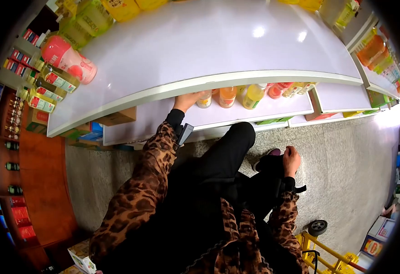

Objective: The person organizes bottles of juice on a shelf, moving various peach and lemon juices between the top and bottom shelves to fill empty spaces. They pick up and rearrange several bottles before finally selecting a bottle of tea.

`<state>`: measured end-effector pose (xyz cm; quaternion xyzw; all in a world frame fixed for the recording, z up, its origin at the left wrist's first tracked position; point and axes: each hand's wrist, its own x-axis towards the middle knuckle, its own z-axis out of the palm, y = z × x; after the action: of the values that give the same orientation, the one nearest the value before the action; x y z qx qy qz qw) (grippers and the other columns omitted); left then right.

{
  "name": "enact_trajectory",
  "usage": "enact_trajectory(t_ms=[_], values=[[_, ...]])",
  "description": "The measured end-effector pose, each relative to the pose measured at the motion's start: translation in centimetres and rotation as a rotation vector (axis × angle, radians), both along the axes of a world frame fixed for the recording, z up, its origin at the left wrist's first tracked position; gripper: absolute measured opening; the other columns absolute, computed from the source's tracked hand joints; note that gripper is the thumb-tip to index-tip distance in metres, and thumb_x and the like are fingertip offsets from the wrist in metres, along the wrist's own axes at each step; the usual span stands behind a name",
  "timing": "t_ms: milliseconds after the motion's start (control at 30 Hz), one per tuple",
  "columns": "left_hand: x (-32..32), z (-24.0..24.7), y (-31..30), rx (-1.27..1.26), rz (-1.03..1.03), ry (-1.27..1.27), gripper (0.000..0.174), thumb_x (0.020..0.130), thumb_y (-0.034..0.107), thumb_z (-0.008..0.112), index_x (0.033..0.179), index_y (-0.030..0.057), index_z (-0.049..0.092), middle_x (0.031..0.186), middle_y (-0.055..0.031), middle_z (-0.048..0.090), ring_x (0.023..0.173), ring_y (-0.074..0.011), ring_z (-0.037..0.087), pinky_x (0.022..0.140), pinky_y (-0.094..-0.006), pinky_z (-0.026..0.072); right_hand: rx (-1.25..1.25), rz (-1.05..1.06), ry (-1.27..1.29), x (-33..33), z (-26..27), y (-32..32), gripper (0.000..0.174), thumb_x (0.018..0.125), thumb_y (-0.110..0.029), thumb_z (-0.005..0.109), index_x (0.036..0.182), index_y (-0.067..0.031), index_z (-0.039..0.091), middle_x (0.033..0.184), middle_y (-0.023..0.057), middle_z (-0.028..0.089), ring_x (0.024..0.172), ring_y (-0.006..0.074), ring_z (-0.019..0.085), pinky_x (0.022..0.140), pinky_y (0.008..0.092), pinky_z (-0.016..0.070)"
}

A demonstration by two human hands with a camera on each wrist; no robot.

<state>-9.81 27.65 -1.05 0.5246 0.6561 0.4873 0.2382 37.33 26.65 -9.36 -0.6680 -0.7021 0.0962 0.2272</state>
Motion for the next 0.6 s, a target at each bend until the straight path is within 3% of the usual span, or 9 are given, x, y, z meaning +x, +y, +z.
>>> enact_trajectory(t_ms=[233,367,433,600], values=[[-0.9,0.0,-1.0,-0.107,-0.006,0.126,0.043,0.079,0.019,0.075,0.114,0.0001,0.060,0.108,-0.0101,0.065,0.100,-0.0194,0.062,0.085,-0.0326,0.0504,0.020,0.014,-0.024,-0.2,-0.1,0.2,0.015,0.084,-0.019,0.058,0.090,-0.0088,0.069,0.085,0.0144,0.068,0.078,0.0346,0.064,0.068,0.0413,0.0498],[-3.5,-2.8,-1.4,-0.008,-0.042,0.038,0.036,0.082,0.014,0.071,0.113,0.0001,0.061,0.106,-0.0089,0.066,0.098,-0.0178,0.062,0.085,-0.0310,0.0504,-0.001,0.001,-0.049,-0.1,-0.2,0.3,0.015,0.084,-0.019,0.059,0.090,-0.0094,0.069,0.084,0.0140,0.068,0.077,0.0347,0.064,0.067,0.0416,0.0498],[-4.5,-4.0,-2.0,0.017,0.119,0.078,0.028,0.084,0.010,0.067,0.110,-0.0007,0.062,0.103,-0.0081,0.067,0.097,-0.0161,0.063,0.083,-0.0300,0.0502,0.005,-0.001,-0.049,-0.2,0.0,0.3,0.015,0.084,-0.019,0.059,0.090,-0.0095,0.069,0.083,0.0143,0.068,0.077,0.0345,0.065,0.067,0.0414,0.0500],[-5.8,-6.9,-0.9,-0.026,0.254,0.226,0.024,0.085,0.009,0.065,0.107,-0.0015,0.064,0.101,-0.0104,0.068,0.096,-0.0192,0.063,0.083,-0.0315,0.0493,0.000,-0.015,0.003,-0.4,0.2,0.2,0.016,0.085,-0.020,0.059,0.093,-0.0089,0.069,0.082,0.0145,0.068,0.076,0.0329,0.066,0.067,0.0401,0.0504]])
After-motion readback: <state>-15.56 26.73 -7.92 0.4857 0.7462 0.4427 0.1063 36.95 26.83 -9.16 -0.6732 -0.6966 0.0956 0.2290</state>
